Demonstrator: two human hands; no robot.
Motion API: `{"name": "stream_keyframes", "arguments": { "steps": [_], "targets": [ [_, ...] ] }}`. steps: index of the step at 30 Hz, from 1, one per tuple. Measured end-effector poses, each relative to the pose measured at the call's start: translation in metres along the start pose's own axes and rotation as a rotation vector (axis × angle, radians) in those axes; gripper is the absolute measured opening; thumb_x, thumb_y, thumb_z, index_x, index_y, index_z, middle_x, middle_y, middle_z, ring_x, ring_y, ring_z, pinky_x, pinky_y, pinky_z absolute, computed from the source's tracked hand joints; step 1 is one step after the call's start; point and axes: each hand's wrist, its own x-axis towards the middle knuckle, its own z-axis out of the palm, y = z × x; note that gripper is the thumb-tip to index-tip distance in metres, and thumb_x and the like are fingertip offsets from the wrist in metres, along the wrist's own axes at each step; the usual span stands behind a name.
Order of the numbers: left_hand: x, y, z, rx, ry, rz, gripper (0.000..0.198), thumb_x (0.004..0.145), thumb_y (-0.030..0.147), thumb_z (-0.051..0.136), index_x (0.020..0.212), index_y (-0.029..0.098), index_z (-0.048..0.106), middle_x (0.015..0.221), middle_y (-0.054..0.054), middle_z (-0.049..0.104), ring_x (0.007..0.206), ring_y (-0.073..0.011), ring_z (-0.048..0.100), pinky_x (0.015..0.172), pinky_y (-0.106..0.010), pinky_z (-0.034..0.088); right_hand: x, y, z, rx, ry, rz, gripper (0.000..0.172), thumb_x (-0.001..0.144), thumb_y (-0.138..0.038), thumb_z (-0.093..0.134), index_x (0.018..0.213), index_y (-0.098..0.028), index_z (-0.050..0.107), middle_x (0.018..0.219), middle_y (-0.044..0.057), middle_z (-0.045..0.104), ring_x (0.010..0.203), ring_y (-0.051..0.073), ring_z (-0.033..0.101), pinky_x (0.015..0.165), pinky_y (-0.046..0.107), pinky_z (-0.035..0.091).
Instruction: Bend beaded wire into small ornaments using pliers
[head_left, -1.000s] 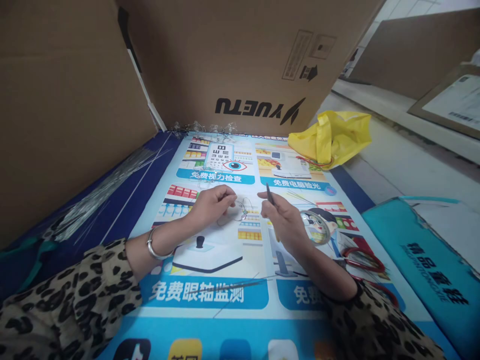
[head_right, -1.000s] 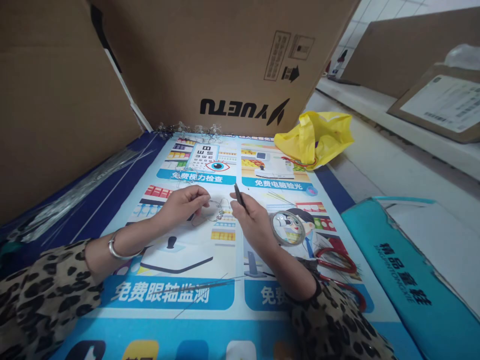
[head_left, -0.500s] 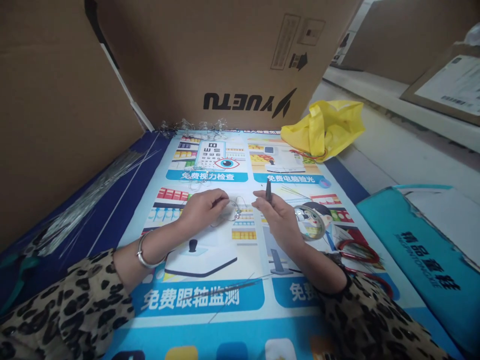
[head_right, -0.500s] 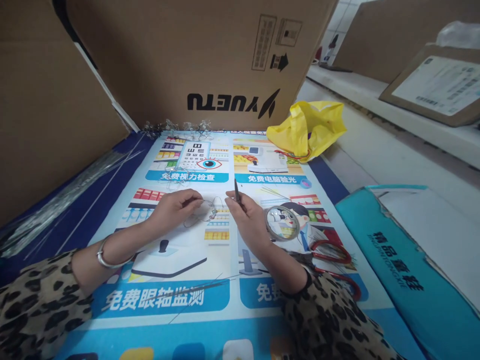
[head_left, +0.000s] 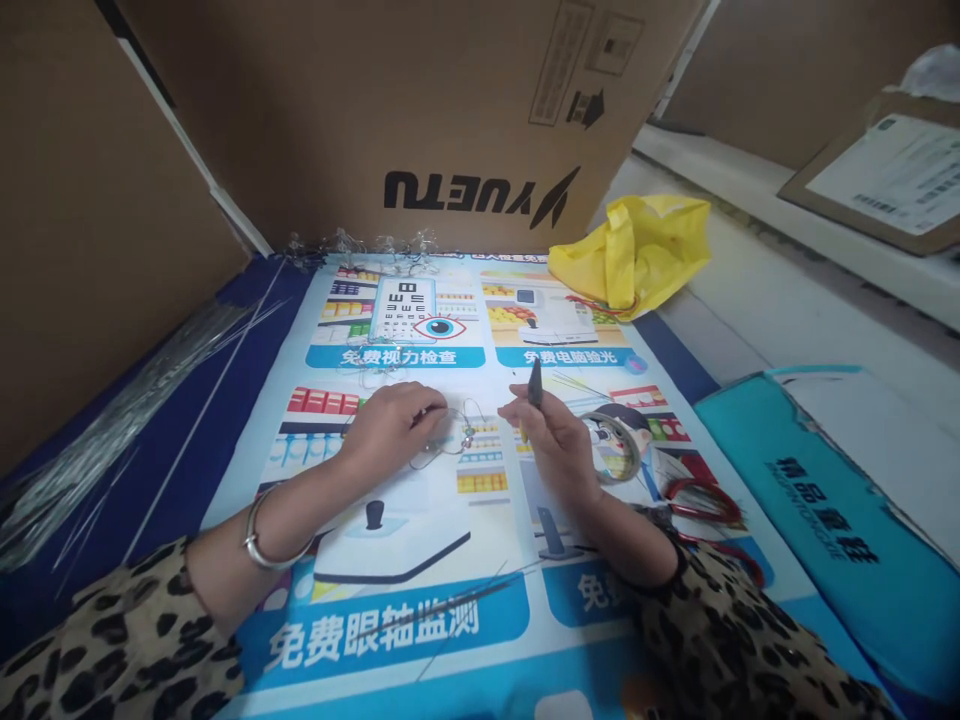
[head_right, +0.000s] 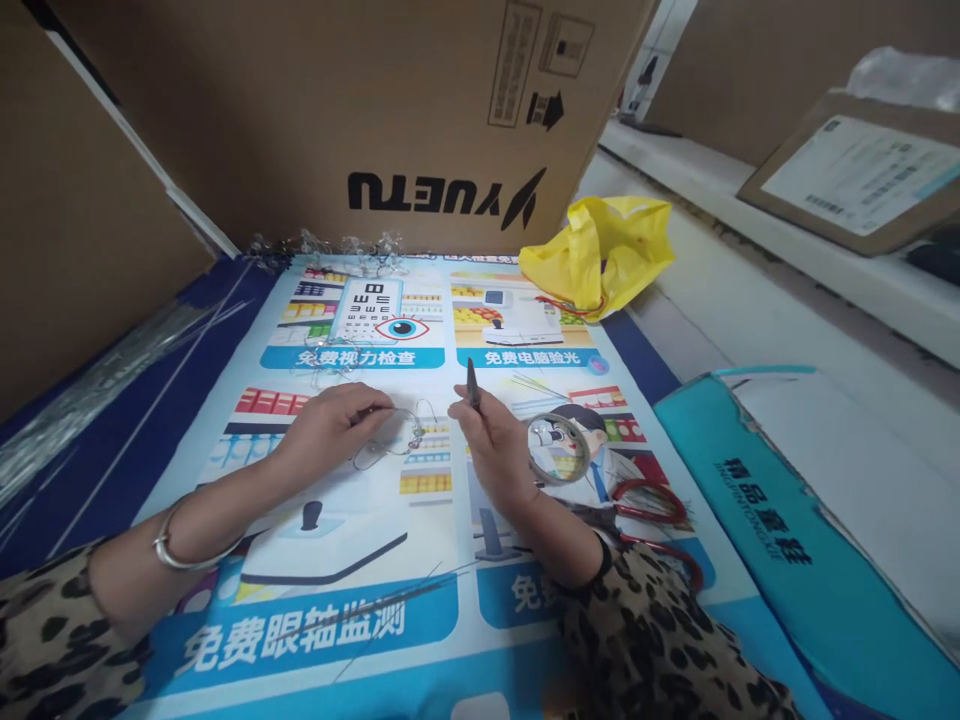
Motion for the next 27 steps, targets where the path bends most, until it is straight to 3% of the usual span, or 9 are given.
{"name": "stream_keyframes", "arguments": {
  "steps": [12,27],
  "targets": [
    [-0.002,0.006,-0.004,0.075,0.007,0.066,0.012,0.082,0.020,0.050,0.082,0.021,0.062,0.082,0.001,0.066,0.082,-0.0169,0.056,0.076,-0.032,0.039,-0.002,-0.009,0.008,-0.415,-0.156,-0.172,0.026,0.086,-0.032,0.041,0.105,-0.020,0.055,0.095,0.004,0.062,0.090,0.018,0.057,0.079,0.030,0.042],
    [-0.004,0.017,-0.029,0.101,-0.159,0.123,0.016,0.083,0.023,0.048,0.084,0.021,0.064,0.085,-0.002,0.067,0.081,-0.0165,0.059,0.076,-0.028,0.041,0.000,0.002,0.017,-0.387,-0.163,-0.161,0.011,0.082,-0.018,0.043,0.089,-0.021,0.051,0.086,0.003,0.058,0.082,0.017,0.052,0.070,0.027,0.038]
  ]
}}
